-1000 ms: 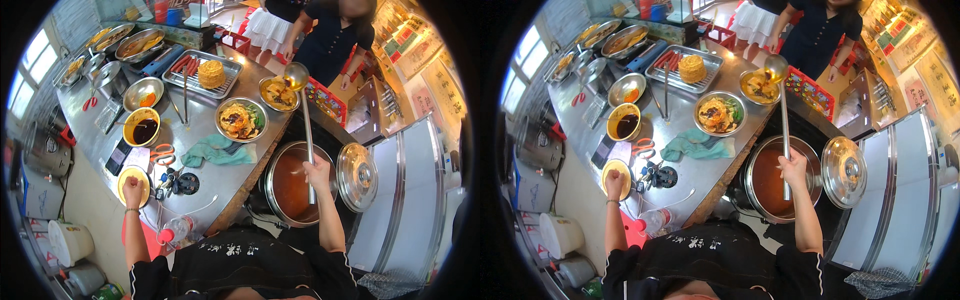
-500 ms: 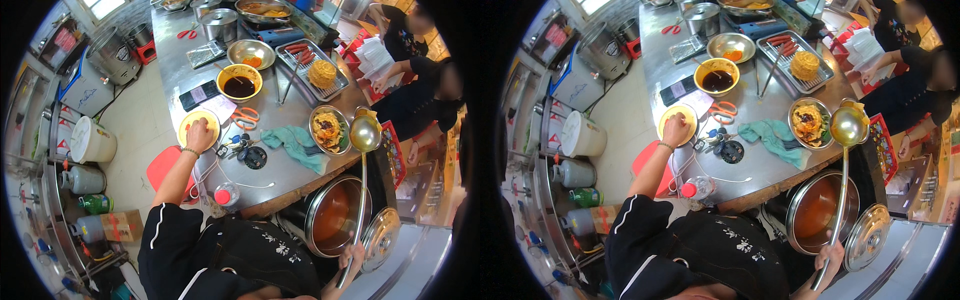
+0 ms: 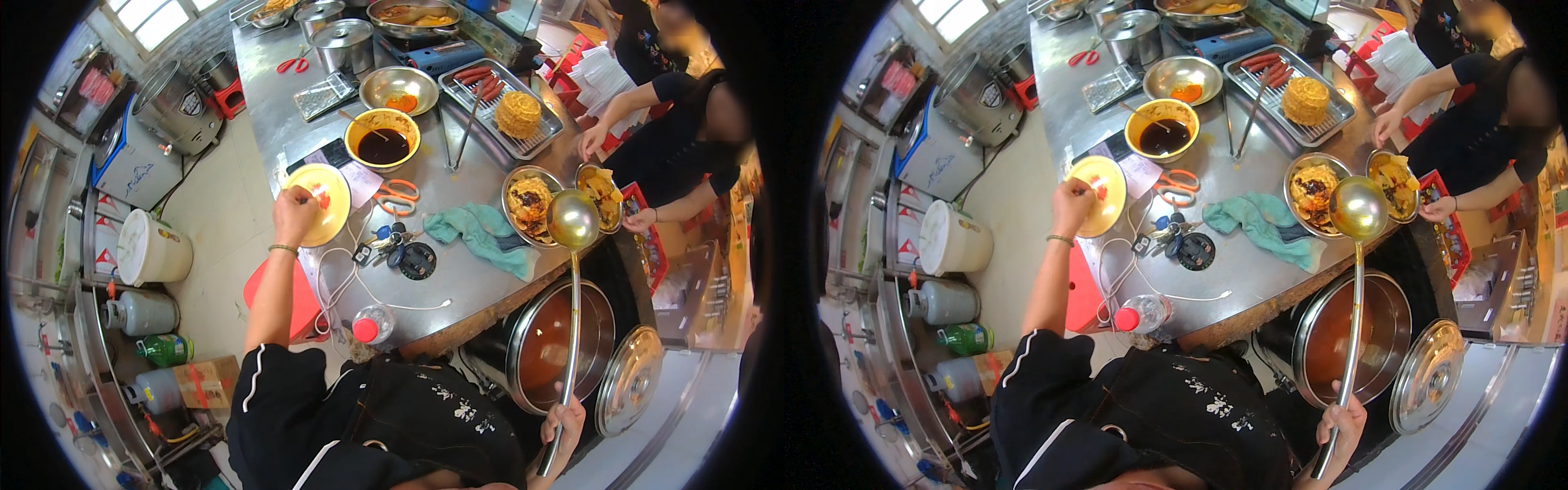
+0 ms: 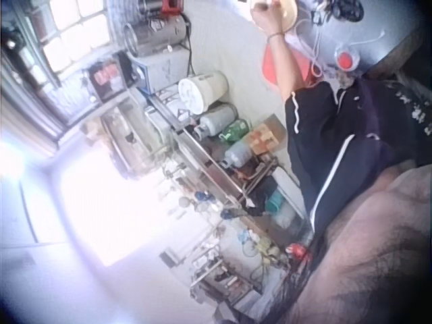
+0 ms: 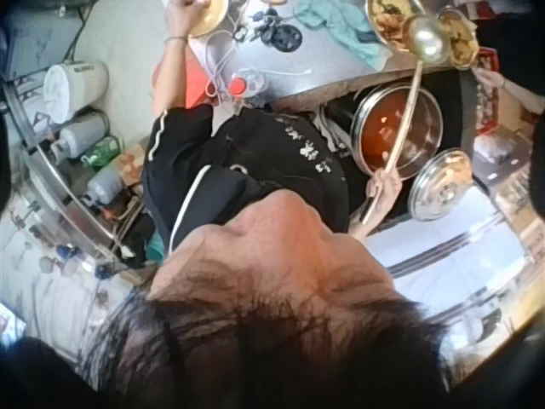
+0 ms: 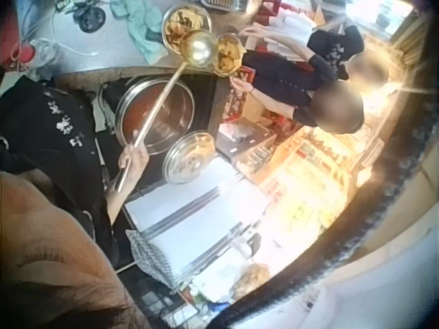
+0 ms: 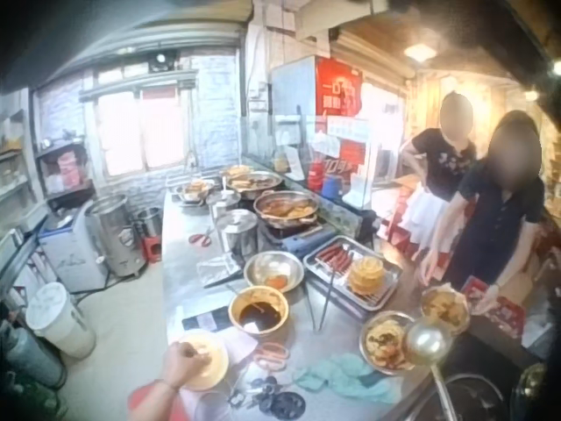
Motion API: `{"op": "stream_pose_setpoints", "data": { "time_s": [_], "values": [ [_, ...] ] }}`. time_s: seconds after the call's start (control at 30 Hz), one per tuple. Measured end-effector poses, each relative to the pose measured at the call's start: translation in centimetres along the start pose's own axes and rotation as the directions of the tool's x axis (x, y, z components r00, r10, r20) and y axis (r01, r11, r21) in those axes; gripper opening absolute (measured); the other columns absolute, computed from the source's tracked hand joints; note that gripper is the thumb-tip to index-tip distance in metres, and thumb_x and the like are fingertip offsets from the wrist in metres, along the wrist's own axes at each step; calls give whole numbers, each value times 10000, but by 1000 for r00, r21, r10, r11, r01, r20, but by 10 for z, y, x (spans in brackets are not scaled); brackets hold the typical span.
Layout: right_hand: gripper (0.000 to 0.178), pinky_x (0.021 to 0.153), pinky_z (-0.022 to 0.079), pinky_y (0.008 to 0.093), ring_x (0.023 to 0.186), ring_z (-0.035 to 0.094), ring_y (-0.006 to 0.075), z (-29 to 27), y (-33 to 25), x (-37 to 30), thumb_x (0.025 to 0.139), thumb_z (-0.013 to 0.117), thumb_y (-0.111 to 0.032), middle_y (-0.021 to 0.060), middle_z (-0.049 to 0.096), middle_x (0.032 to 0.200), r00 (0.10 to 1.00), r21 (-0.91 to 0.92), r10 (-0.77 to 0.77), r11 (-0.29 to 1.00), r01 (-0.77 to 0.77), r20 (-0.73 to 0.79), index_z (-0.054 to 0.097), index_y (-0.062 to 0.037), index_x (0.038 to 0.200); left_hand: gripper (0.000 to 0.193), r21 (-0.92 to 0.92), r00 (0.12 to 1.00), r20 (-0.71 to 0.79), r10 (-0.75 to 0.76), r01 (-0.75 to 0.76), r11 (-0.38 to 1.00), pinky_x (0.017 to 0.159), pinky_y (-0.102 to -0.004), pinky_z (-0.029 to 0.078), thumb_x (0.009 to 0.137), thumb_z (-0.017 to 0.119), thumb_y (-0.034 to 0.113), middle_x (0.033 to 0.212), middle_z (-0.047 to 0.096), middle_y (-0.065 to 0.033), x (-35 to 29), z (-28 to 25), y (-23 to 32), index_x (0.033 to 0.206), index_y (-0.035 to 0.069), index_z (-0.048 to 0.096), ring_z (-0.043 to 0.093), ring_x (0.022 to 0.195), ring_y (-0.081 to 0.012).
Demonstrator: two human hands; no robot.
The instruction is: The person assembles multiple noodle bowls by adding cooked noodles, leafy greens, and various toppings from stainless steel containers. They use tongs and a ladle to transfer ingredients and pour broth into each bowl, then place the finished bowls on the counter.
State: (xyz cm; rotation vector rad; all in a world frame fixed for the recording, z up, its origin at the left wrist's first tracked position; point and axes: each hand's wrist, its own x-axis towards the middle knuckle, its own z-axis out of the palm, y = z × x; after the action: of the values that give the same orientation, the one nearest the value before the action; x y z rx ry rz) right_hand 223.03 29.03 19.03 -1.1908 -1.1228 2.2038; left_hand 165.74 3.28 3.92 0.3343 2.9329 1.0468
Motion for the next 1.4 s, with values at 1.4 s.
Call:
{"op": "stream_pose_setpoints", "data": {
  "time_s": [1.4],
  "values": [
    [127,363,392,283,394,509,139,-211,128,76,812,623,-68,52,565,572,800,-194,196,912,-361,-567,583,5,717,209,-657,962,-104,253,-257,708,778,-259,483,947,580,128,1037,656,-72,-191,-121,228,1111,4,616,606,936,-142]
  ]
}}
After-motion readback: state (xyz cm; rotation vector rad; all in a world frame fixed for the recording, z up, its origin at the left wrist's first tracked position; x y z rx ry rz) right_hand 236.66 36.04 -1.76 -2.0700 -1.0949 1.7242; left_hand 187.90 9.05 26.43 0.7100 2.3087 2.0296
